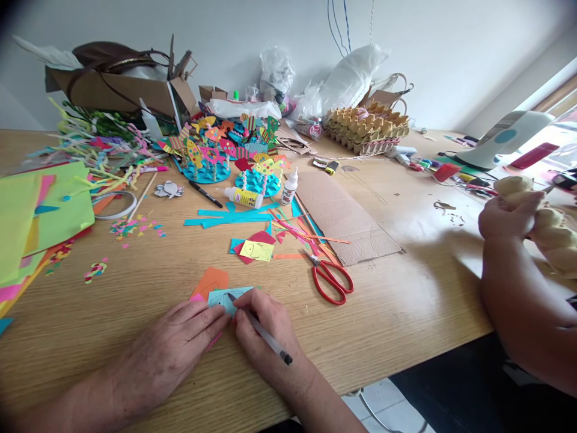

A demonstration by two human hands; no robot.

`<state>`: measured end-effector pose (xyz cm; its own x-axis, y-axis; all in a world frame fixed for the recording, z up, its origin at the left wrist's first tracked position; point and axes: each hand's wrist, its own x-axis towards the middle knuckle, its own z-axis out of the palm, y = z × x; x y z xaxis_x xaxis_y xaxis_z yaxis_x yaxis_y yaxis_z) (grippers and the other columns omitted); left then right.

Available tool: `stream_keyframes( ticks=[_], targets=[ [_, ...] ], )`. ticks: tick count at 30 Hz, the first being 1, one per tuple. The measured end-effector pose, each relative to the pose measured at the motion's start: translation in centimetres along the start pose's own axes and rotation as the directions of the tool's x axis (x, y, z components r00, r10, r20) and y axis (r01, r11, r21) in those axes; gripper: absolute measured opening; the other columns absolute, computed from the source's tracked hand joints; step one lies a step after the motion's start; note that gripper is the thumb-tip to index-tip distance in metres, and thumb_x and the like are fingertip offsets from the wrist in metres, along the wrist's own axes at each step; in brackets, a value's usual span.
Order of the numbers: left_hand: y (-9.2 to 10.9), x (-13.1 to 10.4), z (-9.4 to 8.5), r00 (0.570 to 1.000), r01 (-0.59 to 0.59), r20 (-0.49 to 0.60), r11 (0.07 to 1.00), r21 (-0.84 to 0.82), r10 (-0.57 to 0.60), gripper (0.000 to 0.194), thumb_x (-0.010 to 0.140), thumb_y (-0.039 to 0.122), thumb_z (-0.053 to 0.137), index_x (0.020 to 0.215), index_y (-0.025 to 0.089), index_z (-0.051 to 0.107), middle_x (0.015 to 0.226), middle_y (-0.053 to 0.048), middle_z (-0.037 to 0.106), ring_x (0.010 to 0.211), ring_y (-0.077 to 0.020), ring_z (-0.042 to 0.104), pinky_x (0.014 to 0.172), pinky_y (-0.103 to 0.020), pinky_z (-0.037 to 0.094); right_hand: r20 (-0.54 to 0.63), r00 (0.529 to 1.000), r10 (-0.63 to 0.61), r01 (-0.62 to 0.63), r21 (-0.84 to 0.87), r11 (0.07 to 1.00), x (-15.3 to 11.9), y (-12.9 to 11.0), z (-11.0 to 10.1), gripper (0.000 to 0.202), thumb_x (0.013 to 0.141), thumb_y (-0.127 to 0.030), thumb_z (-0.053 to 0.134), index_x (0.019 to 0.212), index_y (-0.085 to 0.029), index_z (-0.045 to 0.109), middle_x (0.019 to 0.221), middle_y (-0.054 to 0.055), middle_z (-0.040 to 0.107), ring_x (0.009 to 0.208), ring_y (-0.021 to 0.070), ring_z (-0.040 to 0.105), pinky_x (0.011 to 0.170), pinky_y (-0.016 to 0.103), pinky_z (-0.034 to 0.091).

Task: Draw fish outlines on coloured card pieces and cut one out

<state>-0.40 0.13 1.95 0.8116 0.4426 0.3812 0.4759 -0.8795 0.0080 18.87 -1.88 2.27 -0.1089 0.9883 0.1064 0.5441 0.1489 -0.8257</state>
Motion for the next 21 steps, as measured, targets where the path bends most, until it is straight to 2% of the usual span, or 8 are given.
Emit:
stream_keyframes(
  ticks=[7, 13, 21],
  targets=[
    [0.02, -0.13, 0.66, 1.000, 0.029, -0.002, 0.999, -0.022, -0.029, 0.037, 0.099, 0.013, 0.027, 0.114, 0.012, 0.061, 0.109, -0.008, 0.066, 0.098, -0.0228, 0.057, 0.089, -0.040, 0.045, 0.019, 1.000, -0.016, 0.017, -0.062, 0.998, 0.10, -0.13, -0.06, 0.012, 0.078, -0.014, 0.046, 0.078, -0.020, 0.055, 0.063, -0.002, 0.058, 0.062, 0.0144, 0.054, 0.057, 0.025, 0.039],
    [-0.03, -0.19, 0.81, 1.000, 0.008, -0.028, 1.000, -0.016, -0.009, 0.034, 0.099, 0.013, 0.030, 0.114, 0.011, 0.061, 0.112, -0.008, 0.066, 0.099, -0.0234, 0.057, 0.089, -0.040, 0.044, 0.040, 0.998, -0.040, 0.042, -0.044, 0.998, 0.23, -0.17, -0.20, 0.013, 0.079, -0.012, 0.046, 0.079, -0.021, 0.055, 0.065, -0.002, 0.059, 0.063, 0.0140, 0.054, 0.059, 0.024, 0.039],
    [-0.07, -0.38, 1.04, 1.000, 0.011, -0.007, 1.000, -0.018, -0.011, 0.032, 0.098, 0.014, 0.033, 0.115, 0.011, 0.060, 0.114, -0.008, 0.065, 0.100, -0.0237, 0.057, 0.089, -0.041, 0.044, 0.032, 0.999, -0.022, 0.023, -0.039, 0.999, 0.16, -0.19, -0.18, 0.013, 0.077, -0.010, 0.045, 0.077, -0.021, 0.054, 0.063, -0.003, 0.056, 0.064, 0.0142, 0.054, 0.058, 0.024, 0.038]
  ],
)
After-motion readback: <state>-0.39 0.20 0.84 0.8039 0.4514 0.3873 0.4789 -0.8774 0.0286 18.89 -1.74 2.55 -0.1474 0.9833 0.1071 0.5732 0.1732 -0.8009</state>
